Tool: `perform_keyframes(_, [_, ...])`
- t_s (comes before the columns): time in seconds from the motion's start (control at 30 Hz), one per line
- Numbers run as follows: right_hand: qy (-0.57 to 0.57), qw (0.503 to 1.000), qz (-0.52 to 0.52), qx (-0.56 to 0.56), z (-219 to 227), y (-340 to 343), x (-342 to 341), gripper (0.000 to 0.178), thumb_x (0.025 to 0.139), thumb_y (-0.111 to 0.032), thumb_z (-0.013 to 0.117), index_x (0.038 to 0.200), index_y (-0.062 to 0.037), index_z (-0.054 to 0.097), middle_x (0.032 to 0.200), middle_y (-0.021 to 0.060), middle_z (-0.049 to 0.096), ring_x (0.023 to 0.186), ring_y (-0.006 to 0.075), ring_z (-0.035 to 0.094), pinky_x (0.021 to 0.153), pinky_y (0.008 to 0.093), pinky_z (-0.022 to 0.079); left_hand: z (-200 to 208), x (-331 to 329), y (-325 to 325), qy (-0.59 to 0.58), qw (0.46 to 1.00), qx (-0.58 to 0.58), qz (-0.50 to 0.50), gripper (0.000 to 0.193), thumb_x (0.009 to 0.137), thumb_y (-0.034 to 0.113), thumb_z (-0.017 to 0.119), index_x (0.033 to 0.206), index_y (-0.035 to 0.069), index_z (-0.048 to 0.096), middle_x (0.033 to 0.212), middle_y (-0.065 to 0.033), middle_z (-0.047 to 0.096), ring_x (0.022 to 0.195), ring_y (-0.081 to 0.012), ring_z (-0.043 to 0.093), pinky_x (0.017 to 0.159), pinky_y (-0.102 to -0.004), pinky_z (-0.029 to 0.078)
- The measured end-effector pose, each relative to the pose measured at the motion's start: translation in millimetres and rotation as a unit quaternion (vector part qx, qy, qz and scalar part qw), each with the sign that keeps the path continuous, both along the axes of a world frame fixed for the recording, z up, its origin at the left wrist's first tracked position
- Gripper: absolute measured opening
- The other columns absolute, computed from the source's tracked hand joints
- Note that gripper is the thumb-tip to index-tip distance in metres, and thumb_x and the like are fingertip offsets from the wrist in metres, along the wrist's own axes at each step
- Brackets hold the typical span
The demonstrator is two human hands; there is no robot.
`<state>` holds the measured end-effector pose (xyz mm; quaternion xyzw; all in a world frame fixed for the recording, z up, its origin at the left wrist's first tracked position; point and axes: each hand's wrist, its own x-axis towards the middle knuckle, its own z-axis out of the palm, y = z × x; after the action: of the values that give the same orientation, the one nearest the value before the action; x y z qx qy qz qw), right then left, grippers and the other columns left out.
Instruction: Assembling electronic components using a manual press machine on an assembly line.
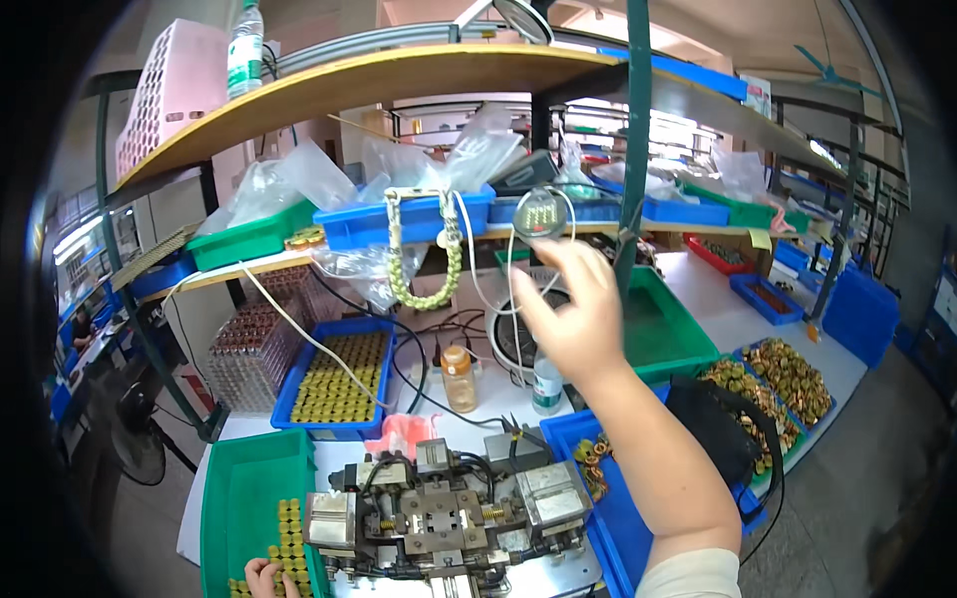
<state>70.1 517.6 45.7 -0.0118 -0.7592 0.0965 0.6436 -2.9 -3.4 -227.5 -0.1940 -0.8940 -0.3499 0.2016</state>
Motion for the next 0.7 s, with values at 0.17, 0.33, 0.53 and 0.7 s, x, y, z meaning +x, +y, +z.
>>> perform_keyframes(0.17, [-0.166, 0.964, -0.207, 0.002, 109.3, -40.7, -102.5, 0.073, 0.083, -0.058, 0.066, 0.125, 0.0013, 0.064, 0.119, 0.0194, 0.068, 0.106, 0.0344, 0.064, 0.092, 0.0397, 0.051, 3.1, -6.4, -4.0, -0.108, 0.994, 0.030, 0.004, 0.027, 0.088, 0.006, 0.064, 0.113, 0.000, 0.063, 0.125, -0.0219, 0.055, 0.112, -0.0389, 0.056, 0.099, -0.0418, 0.046])
perform_keyframes(0.33, [-0.412, 0.866, -0.243, -0.145, 147.9, -31.4, -151.4, 0.076, 0.079, -0.068, 0.060, 0.116, -0.0019, 0.070, 0.115, 0.0160, 0.071, 0.104, 0.0332, 0.067, 0.094, 0.0452, 0.046, 21.1, -1.5, 6.7, -0.174, 0.976, 0.134, 0.007, 0.026, 0.088, 0.005, 0.064, 0.114, 0.000, 0.063, 0.126, -0.0210, 0.055, 0.112, -0.0381, 0.055, 0.099, -0.0409, 0.046])
perform_keyframes(0.53, [-0.387, 0.889, -0.178, -0.167, 146.3, -23.6, -162.3, 0.088, 0.069, -0.059, 0.072, 0.124, 0.0086, 0.062, 0.116, 0.0217, 0.070, 0.101, 0.0343, 0.069, 0.091, 0.0438, 0.053, 4.8, 0.6, 10.4, -0.135, 0.971, 0.191, 0.052, 0.027, 0.087, 0.005, 0.064, 0.114, 0.001, 0.062, 0.125, -0.0198, 0.055, 0.112, -0.0374, 0.055, 0.099, -0.0400, 0.046])
perform_keyframes(0.7, [-0.400, 0.885, -0.087, -0.224, 144.1, -44.3, -146.3, 0.092, 0.071, -0.045, 0.078, 0.137, 0.0132, 0.050, 0.130, 0.0271, 0.062, 0.113, 0.0363, 0.065, 0.095, 0.0404, 0.055, 1.5, -11.4, -4.3, -0.379, 0.791, 0.480, 0.003, 0.029, 0.086, 0.004, 0.063, 0.115, 0.001, 0.062, 0.126, -0.0193, 0.055, 0.113, -0.0368, 0.055, 0.099, -0.0398, 0.046])
